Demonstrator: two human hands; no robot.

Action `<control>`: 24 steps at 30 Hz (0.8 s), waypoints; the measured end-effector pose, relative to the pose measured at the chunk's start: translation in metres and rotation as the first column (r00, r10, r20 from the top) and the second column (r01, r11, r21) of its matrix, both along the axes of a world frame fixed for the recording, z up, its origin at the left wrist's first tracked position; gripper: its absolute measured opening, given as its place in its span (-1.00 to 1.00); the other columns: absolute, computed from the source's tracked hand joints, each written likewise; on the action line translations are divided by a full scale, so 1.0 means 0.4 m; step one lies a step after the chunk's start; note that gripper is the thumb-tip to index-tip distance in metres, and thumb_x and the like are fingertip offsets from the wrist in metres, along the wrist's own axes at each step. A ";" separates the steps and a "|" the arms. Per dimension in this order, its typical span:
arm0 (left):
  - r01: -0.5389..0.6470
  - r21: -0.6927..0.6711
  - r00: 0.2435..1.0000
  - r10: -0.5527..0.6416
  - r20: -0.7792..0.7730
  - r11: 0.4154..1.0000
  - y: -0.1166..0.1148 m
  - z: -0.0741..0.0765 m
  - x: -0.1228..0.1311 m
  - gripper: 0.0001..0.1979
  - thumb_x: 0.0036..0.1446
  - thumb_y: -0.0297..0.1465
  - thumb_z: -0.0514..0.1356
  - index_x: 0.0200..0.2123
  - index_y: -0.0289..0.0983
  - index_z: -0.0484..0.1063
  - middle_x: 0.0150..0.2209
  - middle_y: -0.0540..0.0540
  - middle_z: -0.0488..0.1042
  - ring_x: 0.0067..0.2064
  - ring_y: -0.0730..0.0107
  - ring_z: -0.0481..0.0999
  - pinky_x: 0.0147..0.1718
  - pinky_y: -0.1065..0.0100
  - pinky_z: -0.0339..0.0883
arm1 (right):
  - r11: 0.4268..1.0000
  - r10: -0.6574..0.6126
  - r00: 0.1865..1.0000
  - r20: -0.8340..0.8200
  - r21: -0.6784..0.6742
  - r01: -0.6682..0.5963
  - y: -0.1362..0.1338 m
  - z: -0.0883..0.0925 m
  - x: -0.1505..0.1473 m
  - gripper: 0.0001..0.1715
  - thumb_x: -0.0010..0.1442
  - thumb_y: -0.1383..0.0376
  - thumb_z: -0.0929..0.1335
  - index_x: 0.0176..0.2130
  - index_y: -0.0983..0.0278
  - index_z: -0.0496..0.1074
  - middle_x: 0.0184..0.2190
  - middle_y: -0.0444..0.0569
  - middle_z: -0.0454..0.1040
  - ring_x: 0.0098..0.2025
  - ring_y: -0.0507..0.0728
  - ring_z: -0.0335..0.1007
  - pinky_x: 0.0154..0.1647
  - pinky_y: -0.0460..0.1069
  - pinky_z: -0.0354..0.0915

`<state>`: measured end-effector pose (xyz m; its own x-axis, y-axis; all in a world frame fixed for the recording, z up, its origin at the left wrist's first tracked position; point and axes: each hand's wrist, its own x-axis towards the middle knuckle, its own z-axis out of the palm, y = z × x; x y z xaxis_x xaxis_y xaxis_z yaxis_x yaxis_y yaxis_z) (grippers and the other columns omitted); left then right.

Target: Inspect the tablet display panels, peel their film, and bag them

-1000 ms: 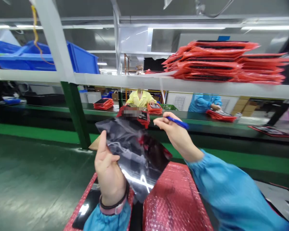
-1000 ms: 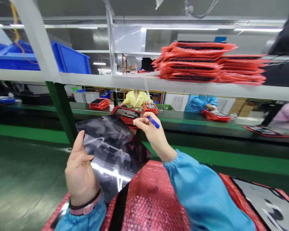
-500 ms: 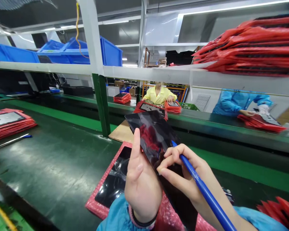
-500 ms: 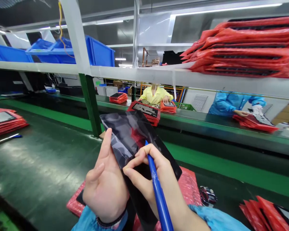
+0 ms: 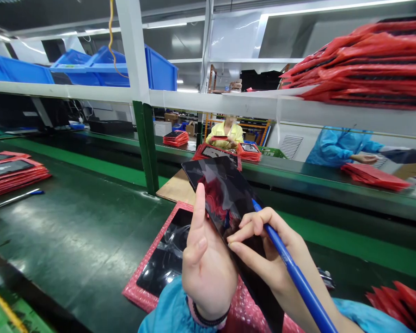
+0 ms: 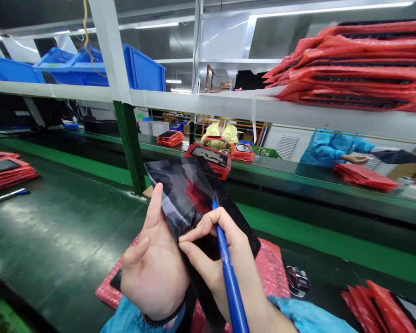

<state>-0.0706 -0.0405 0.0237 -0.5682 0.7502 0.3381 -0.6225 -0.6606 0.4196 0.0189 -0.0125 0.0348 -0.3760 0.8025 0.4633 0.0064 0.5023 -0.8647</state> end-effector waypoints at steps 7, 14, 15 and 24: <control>0.038 0.084 0.999 -0.038 0.009 0.996 0.004 -0.010 0.010 -0.32 0.06 -0.35 -0.03 0.30 -0.23 0.15 0.20 -0.03 0.37 0.27 0.13 0.24 0.23 0.15 0.13 | 0.989 -0.092 0.991 0.093 0.128 0.080 0.013 0.006 0.001 -0.61 0.03 0.32 0.49 -0.34 0.10 0.18 -0.02 -0.09 0.55 0.06 0.20 0.44 0.02 0.07 0.30; 0.017 -0.207 0.993 -0.041 -0.113 0.978 0.037 -0.008 -0.002 -0.40 -0.02 -0.51 0.18 0.16 -0.19 0.37 0.07 0.00 0.49 0.13 0.29 0.42 0.11 0.40 0.25 | 0.923 -0.313 0.949 -0.033 0.224 0.312 0.062 0.020 0.142 -0.78 0.15 0.24 0.40 -0.26 0.09 0.25 0.11 0.00 0.45 0.21 0.23 0.29 0.22 0.14 0.16; 0.057 -0.292 0.986 -0.099 -0.133 0.955 0.043 -0.015 -0.002 -0.37 -0.03 -0.53 0.21 0.17 -0.16 0.36 0.05 0.02 0.50 0.12 0.32 0.43 0.09 0.42 0.26 | 0.916 -0.346 0.936 -0.063 0.194 0.352 0.062 0.008 0.182 -0.78 0.16 0.23 0.40 -0.26 0.09 0.25 0.13 -0.01 0.43 0.24 0.23 0.25 0.26 0.14 0.11; 0.355 -0.550 0.827 -0.528 -0.192 0.756 0.064 -0.225 0.056 -0.39 -0.07 -0.60 0.19 0.10 -0.14 0.43 0.28 0.00 0.24 0.36 0.26 0.05 0.29 0.29 -0.08 | 0.845 -0.479 0.874 -0.087 -0.314 0.432 0.006 -0.271 0.431 -0.70 0.10 0.14 0.44 -0.23 0.08 0.27 0.19 0.04 0.38 0.25 0.30 0.23 0.30 0.25 0.04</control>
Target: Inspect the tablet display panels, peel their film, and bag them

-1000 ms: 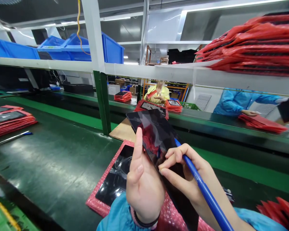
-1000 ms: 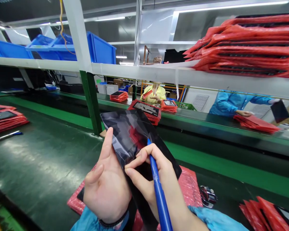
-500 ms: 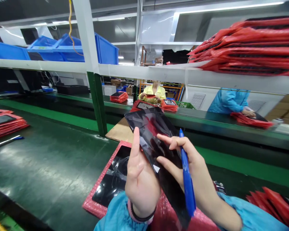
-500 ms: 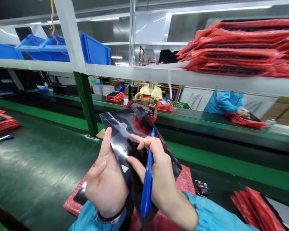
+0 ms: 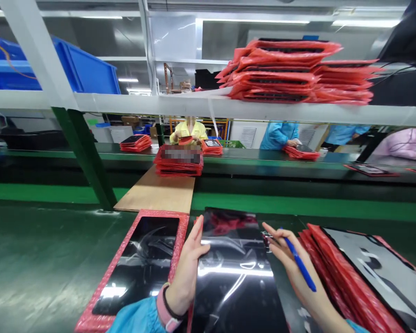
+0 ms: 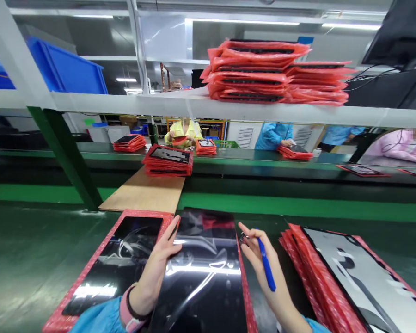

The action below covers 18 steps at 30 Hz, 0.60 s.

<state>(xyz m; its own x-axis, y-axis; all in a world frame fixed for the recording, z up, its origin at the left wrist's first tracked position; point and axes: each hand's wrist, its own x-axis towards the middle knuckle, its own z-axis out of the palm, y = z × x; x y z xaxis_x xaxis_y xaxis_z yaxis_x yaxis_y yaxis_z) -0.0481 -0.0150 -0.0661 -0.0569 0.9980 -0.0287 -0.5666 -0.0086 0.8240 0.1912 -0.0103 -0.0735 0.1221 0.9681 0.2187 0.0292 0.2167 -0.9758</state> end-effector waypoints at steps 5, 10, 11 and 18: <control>-0.032 -0.028 0.987 0.027 -0.157 0.999 -0.018 -0.084 0.021 -0.33 0.02 -0.53 0.16 0.24 -0.10 0.25 0.36 -0.01 0.05 0.38 0.27 -0.05 0.33 0.22 -0.20 | 0.999 0.039 0.999 -0.019 -0.023 -0.040 -0.040 -0.063 -0.030 -0.75 0.07 0.14 0.45 -0.27 0.10 0.34 0.04 0.02 0.52 0.18 0.29 0.33 0.22 0.18 0.21; 0.041 0.101 0.751 0.036 -0.659 0.994 -0.019 -0.091 -0.015 -0.22 0.03 -0.39 0.23 0.32 -0.24 0.08 0.41 -0.13 -0.16 0.41 0.20 -0.34 0.32 0.18 -0.47 | 0.989 0.149 0.986 0.080 -0.021 -0.148 -0.061 -0.112 -0.052 -0.83 0.11 0.19 0.41 -0.28 0.13 0.34 0.06 0.09 0.50 0.22 0.26 0.29 0.26 0.21 0.11; 0.038 0.124 0.699 0.062 -0.713 0.992 -0.012 -0.090 -0.029 -0.19 0.02 -0.36 0.23 0.33 -0.28 0.04 0.42 -0.16 -0.21 0.41 0.20 -0.39 0.32 0.18 -0.49 | 0.985 0.174 0.977 0.121 -0.014 -0.173 -0.062 -0.125 -0.050 -0.85 0.12 0.20 0.39 -0.27 0.13 0.34 0.07 0.10 0.49 0.24 0.25 0.25 0.27 0.21 0.08; 0.135 -0.297 0.771 -0.288 -0.567 0.945 0.003 -0.138 -0.125 -0.50 -0.15 -0.17 0.26 -0.14 -0.30 0.32 -0.20 -0.19 0.45 -0.19 0.17 0.49 -0.22 0.21 0.41 | 0.968 0.239 0.956 0.170 0.031 -0.248 -0.080 -0.192 -0.043 -0.86 0.17 0.14 0.35 -0.30 0.14 0.35 0.07 0.13 0.49 0.27 0.29 0.19 0.24 0.20 0.13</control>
